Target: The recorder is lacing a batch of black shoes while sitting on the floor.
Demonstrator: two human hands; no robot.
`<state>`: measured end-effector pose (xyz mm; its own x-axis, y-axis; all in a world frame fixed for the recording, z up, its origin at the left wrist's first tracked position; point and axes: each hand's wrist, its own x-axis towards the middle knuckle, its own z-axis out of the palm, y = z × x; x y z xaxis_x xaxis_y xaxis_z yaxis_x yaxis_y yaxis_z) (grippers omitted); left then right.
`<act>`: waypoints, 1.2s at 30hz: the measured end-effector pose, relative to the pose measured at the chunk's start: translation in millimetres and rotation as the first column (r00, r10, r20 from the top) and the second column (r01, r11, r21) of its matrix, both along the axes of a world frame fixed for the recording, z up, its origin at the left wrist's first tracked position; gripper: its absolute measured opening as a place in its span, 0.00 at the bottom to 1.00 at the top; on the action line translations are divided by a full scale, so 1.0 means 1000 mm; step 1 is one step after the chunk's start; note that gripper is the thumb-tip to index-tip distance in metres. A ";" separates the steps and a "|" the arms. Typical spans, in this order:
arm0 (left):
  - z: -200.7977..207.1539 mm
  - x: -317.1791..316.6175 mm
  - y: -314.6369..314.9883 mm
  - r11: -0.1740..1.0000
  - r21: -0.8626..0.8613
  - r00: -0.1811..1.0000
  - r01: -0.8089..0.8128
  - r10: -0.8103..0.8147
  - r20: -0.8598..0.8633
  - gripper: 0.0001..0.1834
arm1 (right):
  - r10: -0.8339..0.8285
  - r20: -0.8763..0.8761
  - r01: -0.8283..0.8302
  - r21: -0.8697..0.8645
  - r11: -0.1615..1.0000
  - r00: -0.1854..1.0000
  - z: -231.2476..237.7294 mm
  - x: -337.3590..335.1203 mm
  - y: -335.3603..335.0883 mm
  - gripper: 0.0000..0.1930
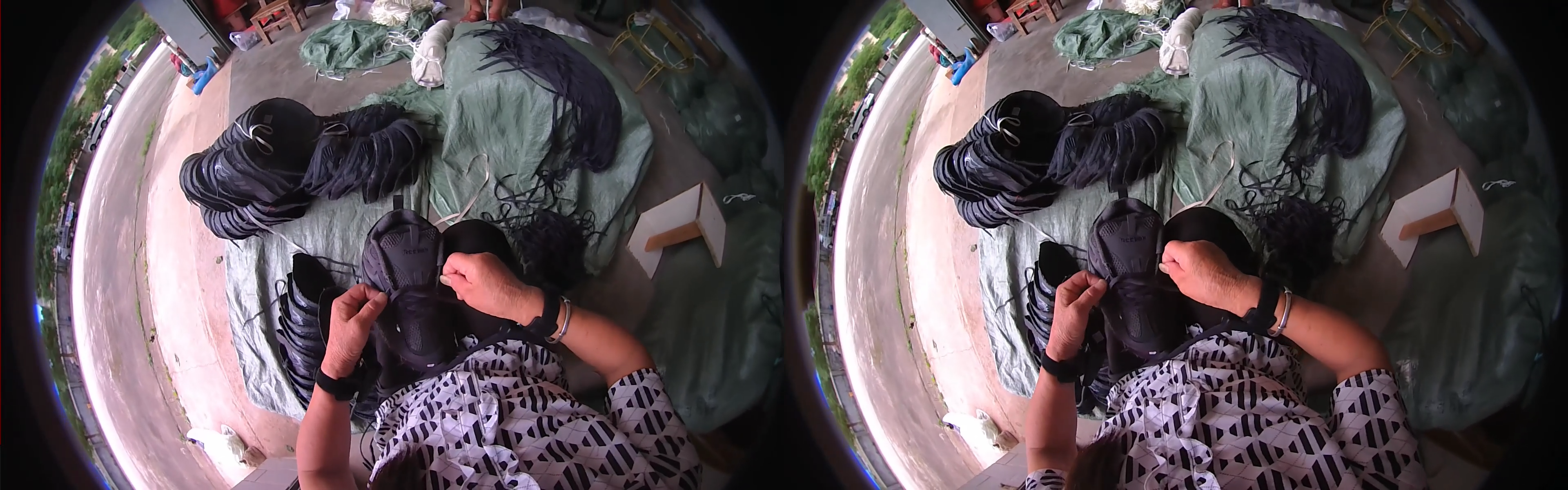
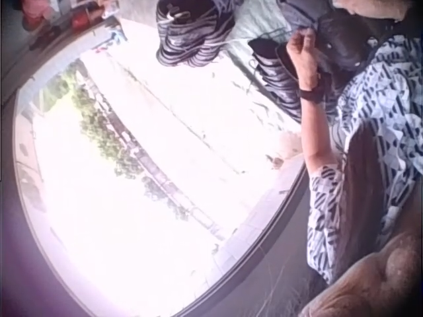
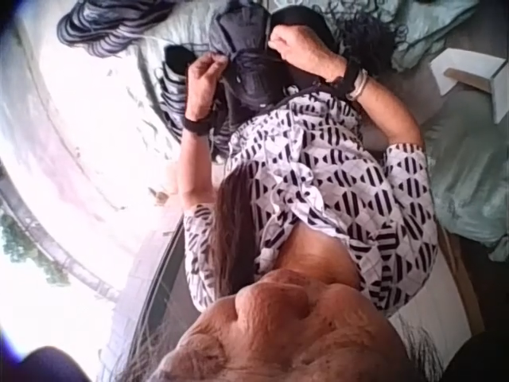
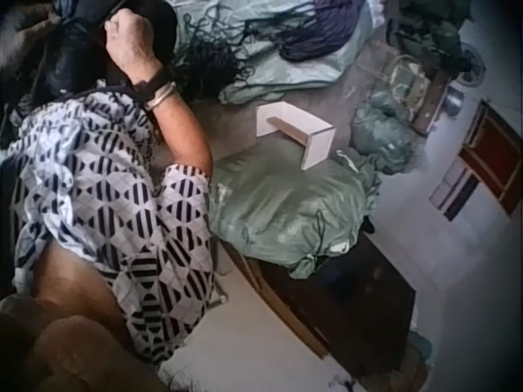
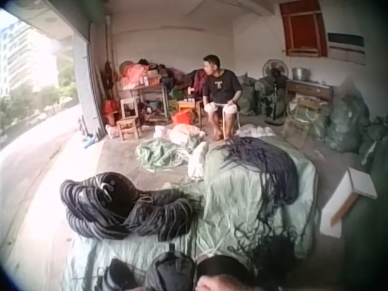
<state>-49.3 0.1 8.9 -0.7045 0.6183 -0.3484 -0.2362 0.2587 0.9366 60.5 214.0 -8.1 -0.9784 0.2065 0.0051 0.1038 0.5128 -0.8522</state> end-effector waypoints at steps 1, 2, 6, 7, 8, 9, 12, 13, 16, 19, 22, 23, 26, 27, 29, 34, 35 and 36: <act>0.001 0.000 0.002 1.000 -0.005 0.998 -0.031 0.031 0.064 0.08 | 0.030 0.004 -0.030 0.020 0.999 1.000 0.001 0.000 0.001 0.04; 0.000 0.000 0.002 0.999 -0.004 0.997 -0.033 0.033 0.064 0.08 | 0.032 0.005 -0.032 0.021 0.999 0.999 0.000 0.001 0.002 0.04; -0.009 -0.004 0.009 0.997 -0.017 0.990 -0.077 0.074 -0.118 0.08 | 0.129 -0.102 -0.113 0.146 0.983 0.986 0.001 -0.001 0.009 0.03; -0.009 -0.007 0.011 0.997 -0.060 0.953 -0.054 0.034 -0.300 0.07 | 0.204 -0.170 -0.143 0.312 0.939 0.964 0.004 -0.004 0.012 0.03; -0.002 -0.004 0.015 0.971 -0.223 0.783 -0.087 -0.072 -0.618 0.06 | 0.202 -0.173 -0.140 0.315 0.939 0.964 0.005 -0.005 0.014 0.03; 0.004 -0.007 0.018 0.972 -0.218 0.778 -0.086 -0.071 -0.624 0.06 | 0.251 -0.200 -0.137 0.458 0.879 0.947 0.008 -0.008 0.017 0.04; 0.030 -0.027 0.027 0.916 -0.396 0.425 0.068 -0.385 -0.819 0.06 | 0.349 -0.275 -0.084 0.667 0.741 0.896 0.026 -0.014 0.026 0.05; 0.034 -0.027 0.023 0.835 -0.550 0.341 0.037 -0.528 -0.778 0.05 | 0.400 -0.310 -0.057 0.725 0.686 0.863 0.034 -0.013 0.027 0.05; 0.052 -0.030 0.025 0.881 -0.463 0.011 0.093 -0.466 -0.885 0.09 | 0.527 -0.236 -0.106 0.836 0.539 0.816 0.030 -0.016 0.028 0.08; 0.054 -0.041 0.028 0.798 -0.544 -0.174 0.259 -0.515 -0.839 0.12 | 0.608 -0.168 -0.180 0.865 0.469 0.776 0.027 -0.021 0.027 0.03; 0.049 -0.051 0.031 0.638 -0.687 -0.280 0.347 -0.629 -0.725 0.09 | 0.684 -0.080 -0.273 0.878 0.393 0.725 0.026 -0.028 0.024 0.03; 0.049 -0.052 0.033 0.652 -0.685 -0.288 0.324 -0.622 -0.728 0.09 | 0.710 -0.063 -0.312 0.868 0.386 0.702 0.025 -0.031 0.022 0.03; 0.048 -0.066 0.041 0.495 -0.750 -0.351 0.439 -0.674 -0.650 0.09 | 0.691 -0.041 -0.487 0.679 0.549 0.722 0.018 -0.039 0.027 0.03; 0.046 -0.071 0.041 0.509 -0.751 -0.346 0.421 -0.675 -0.652 0.09 | 0.686 -0.009 -0.551 0.588 0.592 0.727 0.020 -0.041 0.028 0.04; 0.041 -0.072 0.044 0.422 -0.785 -0.440 0.454 -0.660 -0.609 0.11 | 0.671 0.096 -0.611 0.520 0.596 0.736 0.029 -0.041 0.029 0.06; 0.050 -0.053 0.052 0.407 -0.829 -0.255 0.383 -0.816 -0.519 0.07 | 0.599 0.226 -0.619 0.501 0.604 0.768 0.016 -0.054 0.022 0.07; 0.029 -0.056 0.053 0.322 -0.898 -0.344 0.300 -0.841 -0.417 0.06 | 0.544 0.259 -0.590 0.516 0.621 0.798 0.013 -0.053 0.019 0.08; 0.022 -0.056 0.055 0.234 -0.950 -0.419 0.209 -0.856 -0.303 0.05 | 0.570 0.231 -0.594 0.526 0.608 0.788 0.016 -0.051 0.019 0.09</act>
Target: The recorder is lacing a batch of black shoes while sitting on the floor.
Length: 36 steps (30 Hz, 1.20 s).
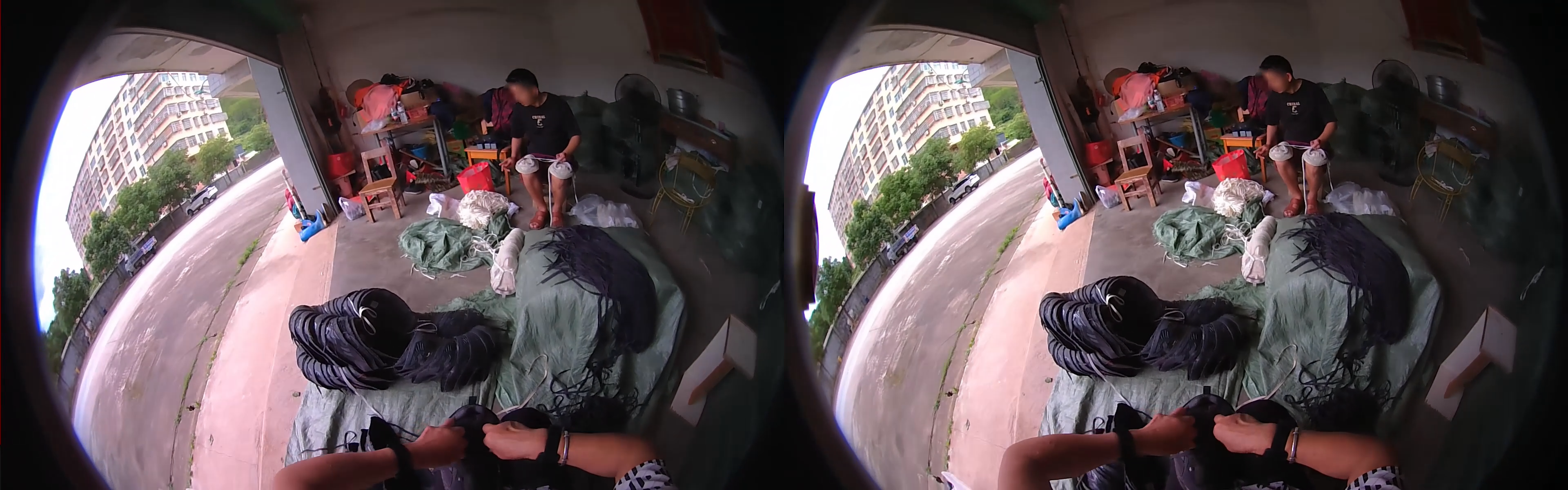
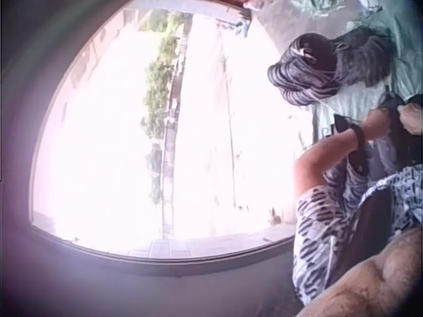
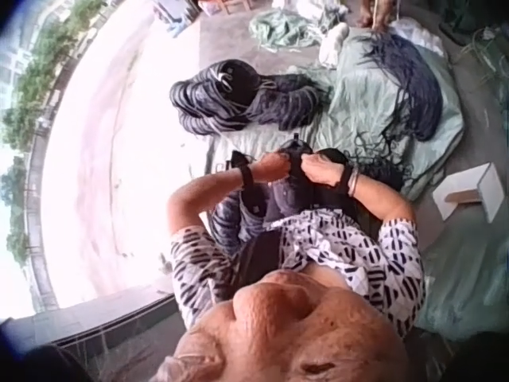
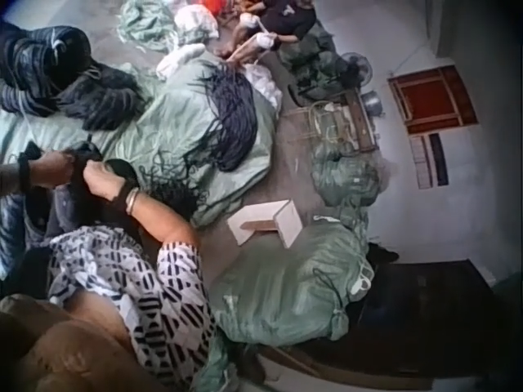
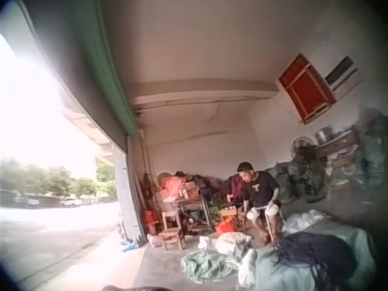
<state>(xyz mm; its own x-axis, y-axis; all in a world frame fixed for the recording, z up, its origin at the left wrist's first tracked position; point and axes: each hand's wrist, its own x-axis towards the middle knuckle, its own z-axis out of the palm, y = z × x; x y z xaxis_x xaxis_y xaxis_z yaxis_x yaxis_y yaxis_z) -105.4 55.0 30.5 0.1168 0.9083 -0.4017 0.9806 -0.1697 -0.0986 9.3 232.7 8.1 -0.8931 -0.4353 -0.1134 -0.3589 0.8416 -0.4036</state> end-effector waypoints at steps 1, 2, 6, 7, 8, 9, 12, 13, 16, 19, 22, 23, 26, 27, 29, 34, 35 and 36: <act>-0.007 -0.002 0.002 1.000 0.003 1.000 -0.015 0.015 -0.002 0.05 | 0.015 -0.002 -0.015 0.003 1.000 1.000 0.007 0.002 0.001 0.09; -0.008 0.000 0.005 0.992 0.029 0.992 -0.120 0.118 0.054 0.05 | 0.000 -0.042 -0.002 -0.049 0.999 0.999 0.022 0.009 0.001 0.09; -0.021 -0.008 -0.014 0.909 0.237 0.878 -0.344 0.221 0.426 0.06 | -0.088 0.043 0.088 -0.009 0.996 0.995 -0.001 0.005 -0.006 0.08; -0.005 -0.001 -0.016 0.881 0.228 0.799 -0.415 0.233 0.554 0.06 | -0.133 0.015 0.133 -0.076 0.988 0.991 -0.008 0.007 -0.003 0.09; 0.012 0.004 -0.018 0.888 0.149 0.814 -0.435 0.317 0.487 0.04 | -0.149 -0.003 0.148 -0.109 0.983 0.989 -0.010 0.010 0.000 0.08; 0.008 0.007 -0.023 0.874 0.147 0.801 -0.464 0.342 0.491 0.04 | -0.155 -0.042 0.149 -0.121 0.981 0.987 -0.005 0.014 -0.003 0.07; -0.020 0.004 -0.019 0.773 0.504 0.829 -0.386 0.051 0.557 0.06 | -0.185 -0.103 0.162 -0.197 0.967 0.977 -0.002 0.025 -0.009 0.07; -0.030 0.005 -0.017 0.771 0.500 0.827 -0.396 0.062 0.559 0.06 | -0.224 -0.117 0.200 -0.186 0.962 0.968 -0.003 0.028 -0.011 0.06; -0.018 0.021 -0.008 0.521 -0.315 -0.337 -0.793 0.056 0.940 0.08 | -0.289 -0.101 0.246 -0.310 0.918 0.952 -0.002 0.031 -0.013 0.05; -0.013 0.021 -0.005 0.447 0.053 0.173 -0.893 0.234 0.957 0.07 | -0.311 -0.043 0.189 -0.710 0.679 0.950 0.033 0.014 0.008 0.06; 0.002 0.016 -0.011 0.481 0.303 0.489 -0.822 0.325 0.810 0.09 | -0.324 0.248 0.264 -0.964 0.005 0.913 0.077 -0.002 0.014 0.08; 0.012 0.017 -0.012 0.510 0.324 0.549 -0.797 0.389 0.740 0.10 | -0.302 0.375 0.328 -0.924 -0.196 0.876 0.080 0.000 0.014 0.08; 0.023 0.012 0.001 0.589 0.522 0.771 -0.618 0.320 0.551 0.08 | -0.265 0.551 0.524 -0.835 -0.169 0.791 0.033 0.009 0.029 0.08; 0.024 0.009 0.003 0.612 0.592 0.843 -0.525 0.276 0.462 0.06 | -0.275 0.584 0.580 -0.808 -0.104 0.764 0.016 0.013 0.032 0.07; 0.025 0.006 0.003 0.662 0.569 0.866 -0.488 0.285 0.412 0.05 | -0.278 0.655 0.662 -0.745 -0.079 0.703 -0.005 0.026 0.027 0.08; 0.035 0.016 0.005 0.781 0.490 0.916 -0.388 0.266 0.301 0.04 | -0.268 0.637 0.657 -0.753 -0.016 0.723 -0.011 0.043 0.024 0.09; 0.039 0.019 0.006 0.787 0.481 0.916 -0.386 0.263 0.305 0.04 | -0.267 0.644 0.662 -0.749 -0.027 0.717 -0.010 0.044 0.022 0.09; 0.043 0.021 0.008 0.818 0.448 0.931 -0.360 0.290 0.220 0.04 | -0.314 0.618 0.660 -0.750 0.040 0.721 -0.009 0.044 0.020 0.09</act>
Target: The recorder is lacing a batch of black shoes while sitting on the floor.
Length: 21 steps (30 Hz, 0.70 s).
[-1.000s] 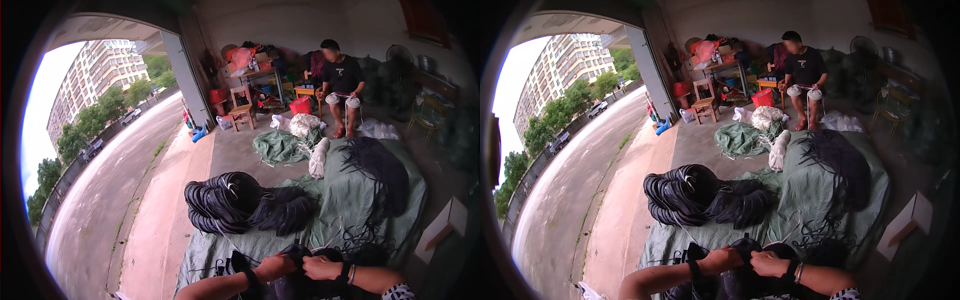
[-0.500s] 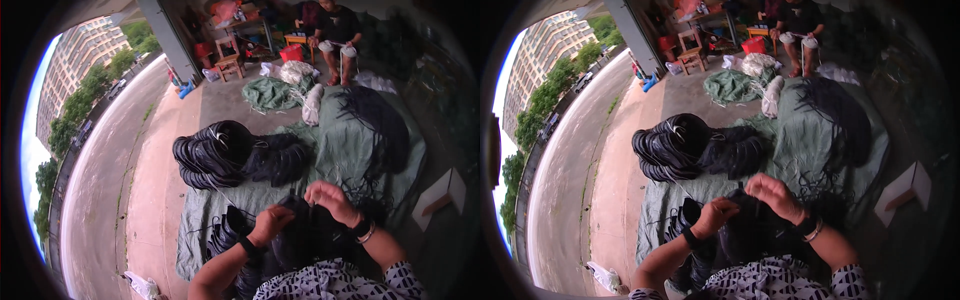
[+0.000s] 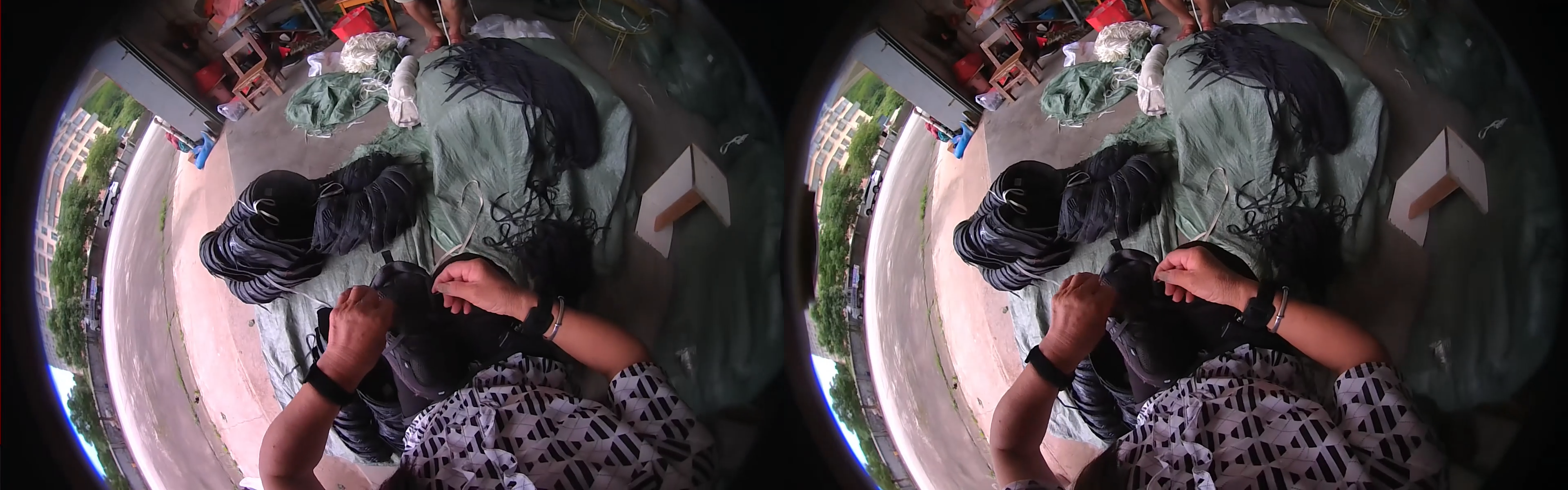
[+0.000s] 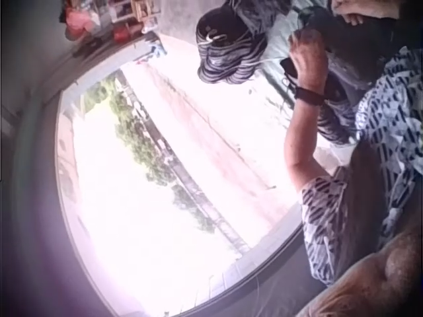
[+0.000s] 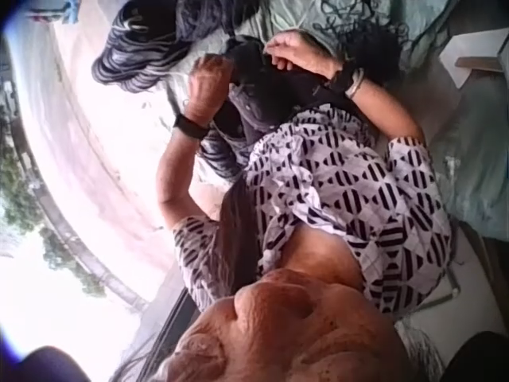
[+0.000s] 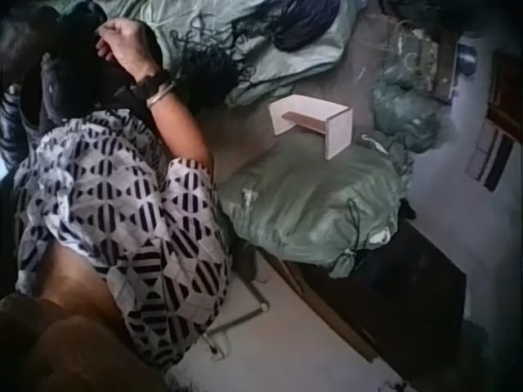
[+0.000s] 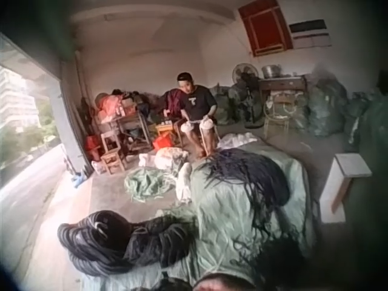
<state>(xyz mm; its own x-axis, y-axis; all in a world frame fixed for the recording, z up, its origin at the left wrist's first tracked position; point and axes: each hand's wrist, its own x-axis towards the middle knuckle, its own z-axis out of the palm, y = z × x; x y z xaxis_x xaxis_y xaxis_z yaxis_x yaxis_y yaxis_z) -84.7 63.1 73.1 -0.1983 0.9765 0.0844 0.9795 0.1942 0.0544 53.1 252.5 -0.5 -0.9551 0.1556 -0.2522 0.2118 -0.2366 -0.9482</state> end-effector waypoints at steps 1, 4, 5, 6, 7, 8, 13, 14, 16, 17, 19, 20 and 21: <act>0.001 0.001 0.002 0.997 -0.072 0.998 -0.009 0.004 -0.070 0.04 | 0.008 -0.002 -0.007 0.082 0.997 1.000 0.000 0.000 -0.002 0.09; 0.002 0.004 0.005 0.993 -0.102 0.989 0.056 -0.069 -0.130 0.06 | -0.005 -0.037 0.008 0.078 0.997 0.999 -0.005 -0.002 -0.005 0.09; 0.003 0.005 0.007 0.988 -0.142 0.981 0.063 -0.088 -0.175 0.06 | -0.007 -0.056 0.011 0.069 0.998 0.998 -0.005 -0.003 -0.005 0.09; 0.001 0.005 0.008 0.986 -0.148 0.980 0.072 -0.097 -0.172 0.06 | -0.014 -0.069 0.018 0.071 0.997 0.998 -0.006 -0.002 -0.005 0.10; -0.003 0.006 0.008 0.989 -0.127 0.987 0.077 -0.093 -0.127 0.06 | -0.023 -0.067 0.027 0.065 0.998 0.998 -0.006 -0.002 -0.004 0.10; -0.005 0.006 0.008 0.991 -0.106 0.993 0.080 -0.089 -0.083 0.07 | -0.019 -0.069 0.023 0.057 0.998 0.997 -0.006 -0.002 -0.003 0.10; -0.001 0.005 0.001 0.991 -0.130 0.999 0.031 -0.036 -0.035 0.07 | -0.019 -0.095 0.019 -0.005 1.000 0.995 -0.007 0.002 0.002 0.11; 0.000 0.004 0.000 0.991 -0.132 0.999 0.036 -0.041 -0.035 0.06 | -0.018 -0.103 0.016 -0.017 1.000 0.995 -0.007 0.002 0.002 0.11; 0.000 0.005 0.001 0.987 -0.159 0.998 0.029 -0.038 -0.053 0.06 | -0.012 -0.113 0.009 -0.031 0.999 0.993 -0.009 0.003 0.002 0.11; 0.000 0.006 0.002 0.983 -0.181 0.997 0.023 -0.037 -0.071 0.06 | -0.022 -0.108 0.019 -0.033 0.999 0.994 -0.010 0.003 0.002 0.11; 0.000 0.011 0.007 0.977 -0.214 0.993 0.016 -0.041 -0.114 0.05 | -0.035 -0.105 0.031 -0.038 0.999 0.994 -0.012 0.003 0.001 0.10; 0.000 0.013 0.008 0.971 -0.240 0.987 0.008 -0.046 -0.154 0.04 | -0.031 -0.117 0.026 -0.037 0.999 0.993 -0.013 0.003 0.001 0.11; 0.000 0.015 0.009 0.970 -0.244 0.987 0.010 -0.050 -0.155 0.04 | -0.027 -0.129 0.023 -0.036 0.999 0.991 -0.014 0.002 0.001 0.11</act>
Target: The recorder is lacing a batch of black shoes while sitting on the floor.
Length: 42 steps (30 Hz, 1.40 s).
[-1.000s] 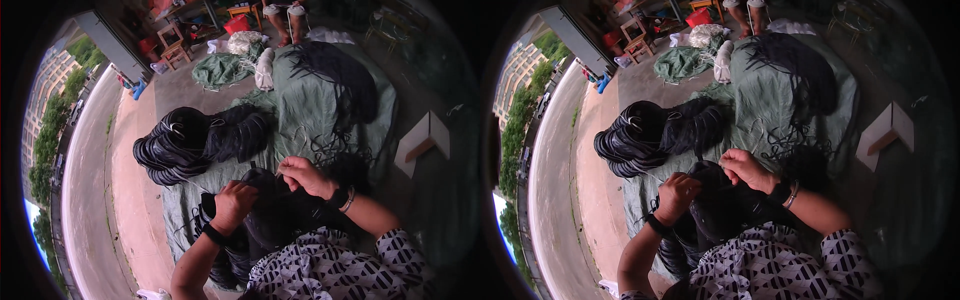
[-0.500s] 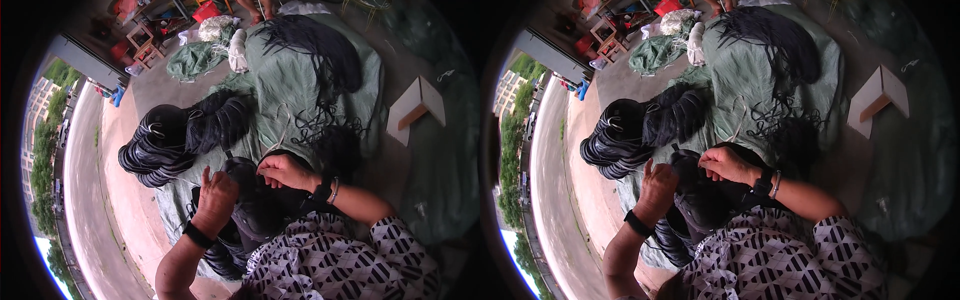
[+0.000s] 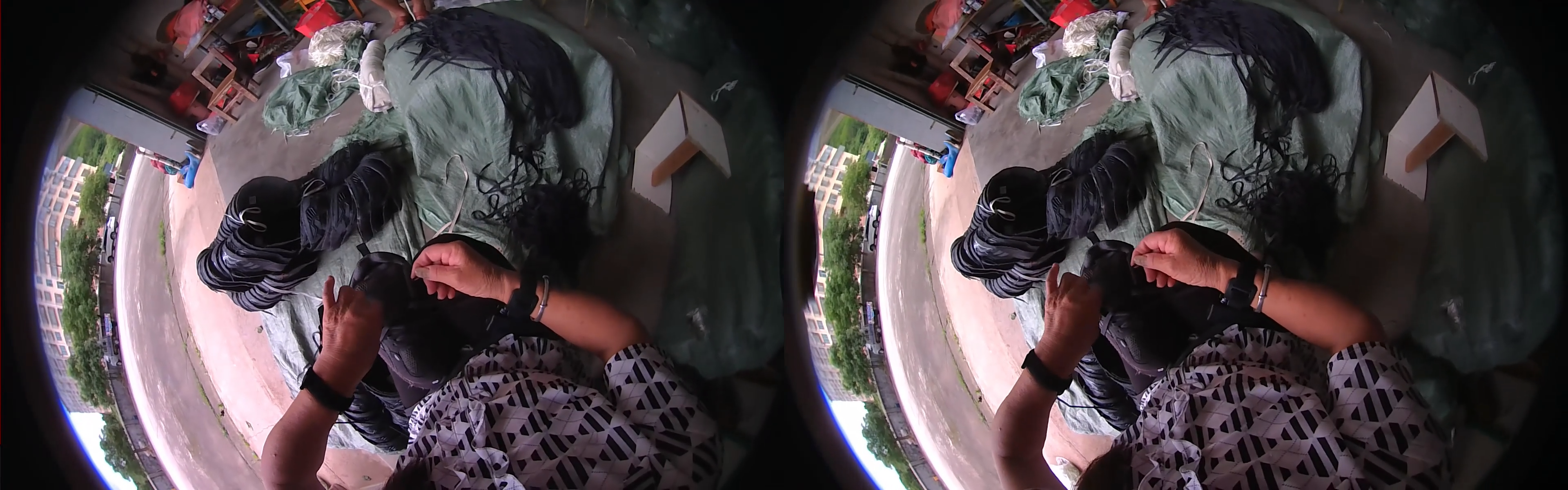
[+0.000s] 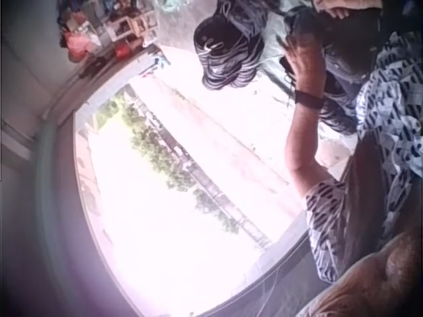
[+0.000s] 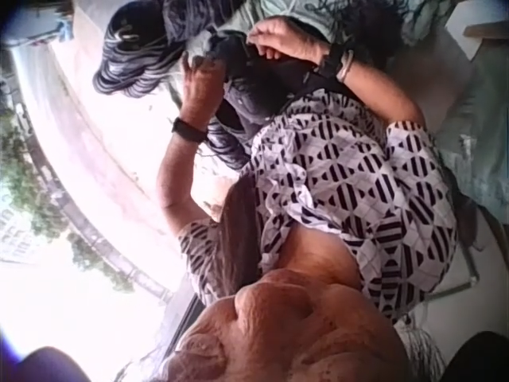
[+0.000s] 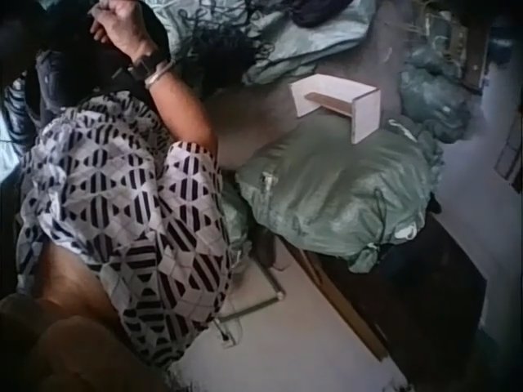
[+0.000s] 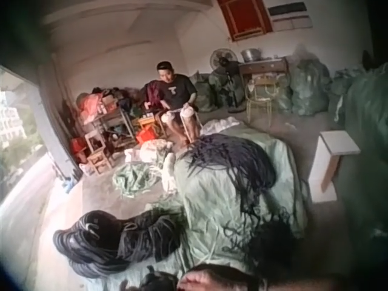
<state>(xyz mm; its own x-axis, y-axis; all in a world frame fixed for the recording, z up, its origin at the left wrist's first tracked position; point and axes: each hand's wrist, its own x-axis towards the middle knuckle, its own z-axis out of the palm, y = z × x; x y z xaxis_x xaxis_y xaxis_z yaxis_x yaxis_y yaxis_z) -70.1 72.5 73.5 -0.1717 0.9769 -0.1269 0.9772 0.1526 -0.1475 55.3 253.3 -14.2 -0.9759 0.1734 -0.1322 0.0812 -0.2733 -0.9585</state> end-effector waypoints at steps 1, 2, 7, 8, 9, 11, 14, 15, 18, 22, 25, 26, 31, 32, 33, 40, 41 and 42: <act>0.000 0.002 0.002 1.000 0.006 1.000 -0.001 0.001 0.004 0.03 | -0.005 -0.001 0.005 -0.004 1.000 1.000 0.000 0.001 0.001 0.11; 0.002 0.003 0.002 1.000 0.012 1.000 -0.005 0.005 0.006 0.03 | -0.005 -0.004 0.005 -0.013 1.000 1.000 0.000 0.001 0.000 0.11; -0.002 0.006 -0.009 0.992 0.085 0.989 -0.096 0.085 0.117 0.01 | -0.009 -0.002 0.009 -0.061 0.998 1.000 0.000 0.003 0.001 0.11; -0.001 0.009 -0.009 0.990 0.077 0.989 -0.118 0.110 0.100 0.01 | -0.008 -0.010 0.007 -0.067 0.998 1.000 0.002 0.004 0.001 0.10; -0.001 0.008 -0.008 0.990 0.075 0.989 -0.116 0.108 0.102 0.01 | -0.007 -0.017 0.005 -0.072 0.997 1.000 0.004 0.006 0.002 0.10; 0.001 0.003 -0.004 0.992 -0.035 0.990 -0.121 0.123 0.067 0.02 | -0.015 -0.027 0.013 -0.079 0.997 1.000 0.000 0.007 0.002 0.10; -0.008 0.004 0.001 0.999 -0.014 0.999 -0.037 0.038 0.035 0.03 | -0.023 -0.040 0.020 -0.086 0.996 0.999 -0.001 0.006 0.001 0.10; -0.007 0.005 0.002 0.999 -0.017 0.999 -0.038 0.038 0.033 0.03 | -0.024 -0.040 0.020 -0.085 0.996 0.999 -0.001 0.006 0.001 0.10; -0.006 0.008 0.009 1.000 -0.004 0.999 -0.012 0.012 0.042 0.04 | -0.049 -0.039 0.045 -0.098 0.994 0.998 0.000 0.007 0.000 0.10; -0.005 0.013 0.005 0.993 0.081 0.990 -0.087 0.076 0.122 0.03 | -0.051 -0.064 0.042 -0.125 0.991 0.997 -0.001 0.006 0.000 0.10; -0.007 0.013 -0.002 0.978 0.179 0.984 -0.107 0.079 0.159 0.05 | -0.069 -0.078 0.056 -0.161 0.985 0.995 -0.006 0.007 0.004 0.10; -0.007 0.013 -0.004 0.974 0.201 0.985 -0.106 0.075 0.158 0.06 | -0.070 -0.074 0.056 -0.182 0.982 0.995 -0.006 0.008 0.004 0.10; -0.030 0.023 -0.003 0.905 0.340 0.959 -0.257 0.194 0.206 0.11 | -0.044 -0.113 0.023 -0.186 0.982 0.993 -0.006 0.006 0.000 0.10; -0.036 0.024 -0.001 0.885 0.380 0.956 -0.269 0.199 0.214 0.13 | -0.032 -0.138 0.009 -0.161 0.987 0.990 -0.007 0.005 0.000 0.10; -0.039 0.027 0.003 0.873 0.396 0.951 -0.285 0.206 0.231 0.14 | -0.018 -0.161 -0.004 -0.136 0.991 0.987 -0.007 0.004 0.000 0.11; -0.025 0.029 -0.011 0.950 0.310 0.998 -0.048 0.034 0.049 0.12 | -0.105 -0.115 0.046 -0.425 0.904 0.988 -0.016 0.009 0.014 0.11; -0.024 0.029 -0.007 0.960 0.277 0.999 -0.029 0.020 0.036 0.11 | -0.092 -0.079 0.054 -0.391 0.919 0.993 -0.013 0.007 0.014 0.11; -0.023 0.029 -0.004 0.959 0.281 0.999 -0.032 0.022 0.037 0.11 | -0.081 -0.042 0.060 -0.356 0.933 0.996 -0.010 0.006 0.013 0.11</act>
